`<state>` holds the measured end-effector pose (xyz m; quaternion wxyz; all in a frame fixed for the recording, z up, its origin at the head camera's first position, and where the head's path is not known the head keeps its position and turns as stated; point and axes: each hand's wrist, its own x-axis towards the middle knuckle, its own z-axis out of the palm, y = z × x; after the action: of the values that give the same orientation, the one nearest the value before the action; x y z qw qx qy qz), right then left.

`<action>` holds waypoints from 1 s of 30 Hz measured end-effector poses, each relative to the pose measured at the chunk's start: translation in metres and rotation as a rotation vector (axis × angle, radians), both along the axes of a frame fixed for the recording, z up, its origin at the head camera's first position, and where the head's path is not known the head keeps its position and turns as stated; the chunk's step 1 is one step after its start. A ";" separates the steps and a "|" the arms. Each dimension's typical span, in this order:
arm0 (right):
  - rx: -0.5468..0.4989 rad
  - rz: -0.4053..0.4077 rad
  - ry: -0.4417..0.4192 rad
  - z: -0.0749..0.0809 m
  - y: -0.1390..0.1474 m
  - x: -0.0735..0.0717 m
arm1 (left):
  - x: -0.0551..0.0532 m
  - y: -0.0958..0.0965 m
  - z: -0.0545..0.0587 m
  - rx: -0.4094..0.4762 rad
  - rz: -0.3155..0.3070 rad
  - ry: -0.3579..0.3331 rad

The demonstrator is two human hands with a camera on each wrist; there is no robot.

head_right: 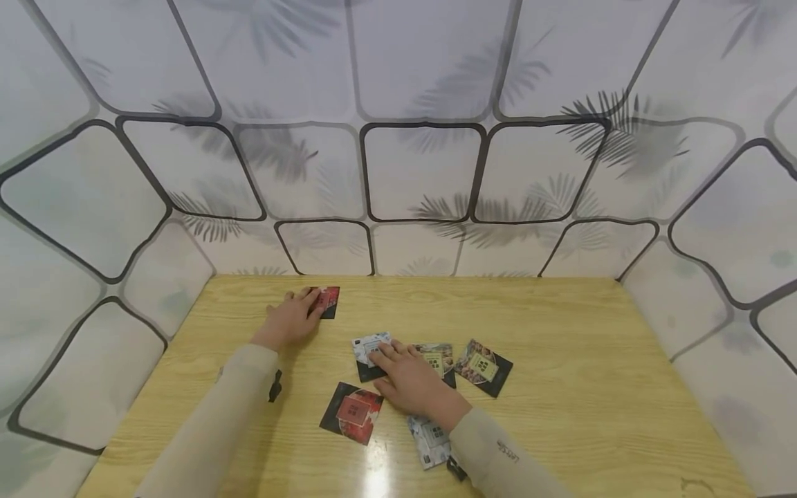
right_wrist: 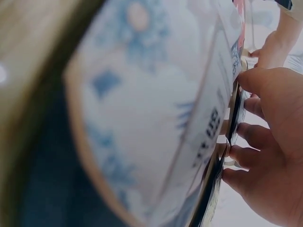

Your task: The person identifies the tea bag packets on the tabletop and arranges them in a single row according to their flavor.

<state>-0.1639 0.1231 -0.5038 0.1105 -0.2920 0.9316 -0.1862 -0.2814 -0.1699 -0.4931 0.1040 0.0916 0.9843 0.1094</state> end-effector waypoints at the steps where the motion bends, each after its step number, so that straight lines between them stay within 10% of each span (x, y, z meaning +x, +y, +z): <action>1: 0.001 -0.001 -0.001 0.001 0.000 0.000 | 0.000 0.000 0.000 0.006 0.002 -0.001; 15: 0.016 0.041 0.023 0.008 -0.002 0.005 | 0.000 -0.001 0.001 0.036 0.017 -0.009; 30: -0.044 0.300 0.025 0.011 -0.017 0.024 | 0.002 -0.002 0.001 0.035 0.019 0.000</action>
<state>-0.1398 0.1059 -0.4929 0.1190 -0.4325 0.8746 -0.1841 -0.2797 -0.1715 -0.4922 0.1012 0.0843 0.9831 0.1275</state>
